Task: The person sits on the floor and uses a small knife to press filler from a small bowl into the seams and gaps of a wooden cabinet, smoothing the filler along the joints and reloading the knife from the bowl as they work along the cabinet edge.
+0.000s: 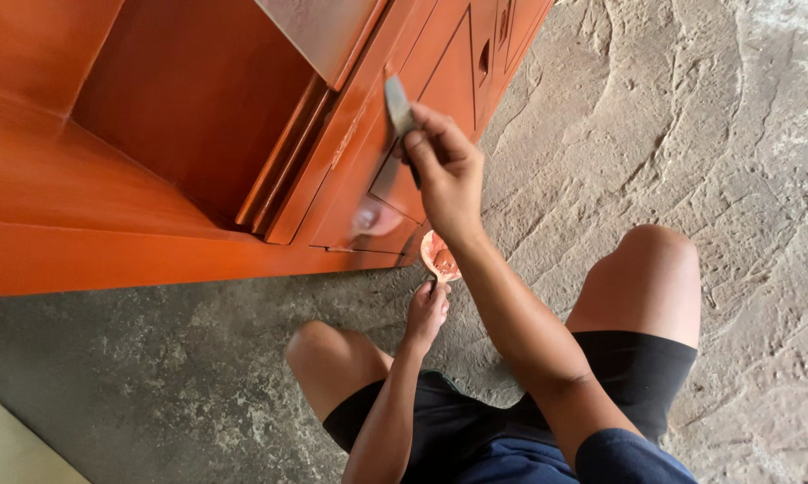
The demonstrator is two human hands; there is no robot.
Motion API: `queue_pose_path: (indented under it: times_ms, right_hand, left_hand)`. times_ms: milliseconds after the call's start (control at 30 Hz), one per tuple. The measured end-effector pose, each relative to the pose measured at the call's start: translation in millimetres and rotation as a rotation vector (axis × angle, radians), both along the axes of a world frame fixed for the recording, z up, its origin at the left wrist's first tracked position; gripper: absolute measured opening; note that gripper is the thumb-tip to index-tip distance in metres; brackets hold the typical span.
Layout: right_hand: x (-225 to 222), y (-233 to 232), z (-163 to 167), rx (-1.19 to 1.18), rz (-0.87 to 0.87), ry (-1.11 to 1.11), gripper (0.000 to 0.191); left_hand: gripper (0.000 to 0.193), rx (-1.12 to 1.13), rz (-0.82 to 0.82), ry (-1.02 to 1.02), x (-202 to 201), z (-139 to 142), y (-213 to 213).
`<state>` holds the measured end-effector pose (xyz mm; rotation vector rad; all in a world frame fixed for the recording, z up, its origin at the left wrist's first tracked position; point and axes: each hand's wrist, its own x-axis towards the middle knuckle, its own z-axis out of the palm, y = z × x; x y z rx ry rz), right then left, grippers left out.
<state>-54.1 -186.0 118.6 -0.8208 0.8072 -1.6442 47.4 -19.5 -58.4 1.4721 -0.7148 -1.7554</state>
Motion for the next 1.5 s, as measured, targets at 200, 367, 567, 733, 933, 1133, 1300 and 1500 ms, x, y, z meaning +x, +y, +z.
queue_pose_path:
  times_ms: [200, 367, 567, 733, 933, 1133, 1300, 1500]
  right_hand:
    - [3, 12, 1, -0.074, 0.039, 0.051, 0.025]
    - [4, 10, 2, -0.050, 0.001, 0.022, 0.025]
    - [21, 36, 7, -0.066, 0.036, 0.071, 0.024]
    - [22, 52, 8, -0.152, 0.090, 0.167, 0.024]
    - [15, 35, 6, 0.013, 0.004, -0.030, 0.023]
    - [21, 48, 5, -0.117, 0.055, 0.236, 0.023]
    - [20, 45, 2, -0.134, -0.019, 0.090, 0.020]
    - [16, 25, 6, -0.081, -0.052, 0.085, 0.022]
  left_hand:
    - [0.019, -0.019, 0.003, -0.008, -1, -2, -1]
    - [0.018, -0.011, 0.008, -0.023, 1, -4, 1]
    - [0.026, 0.005, 0.016, -0.004, 0, -5, -1]
    - [0.030, -0.005, 0.005, 0.028, 0, -4, -2]
    - [0.022, 0.013, 0.006, -0.002, 0, -2, 0]
    - [0.029, -0.004, 0.004, 0.014, -1, 0, -2]
    - [0.030, -0.024, -0.010, -0.027, -1, 0, -1]
    - [0.016, 0.003, 0.016, 0.029, -1, -2, -1]
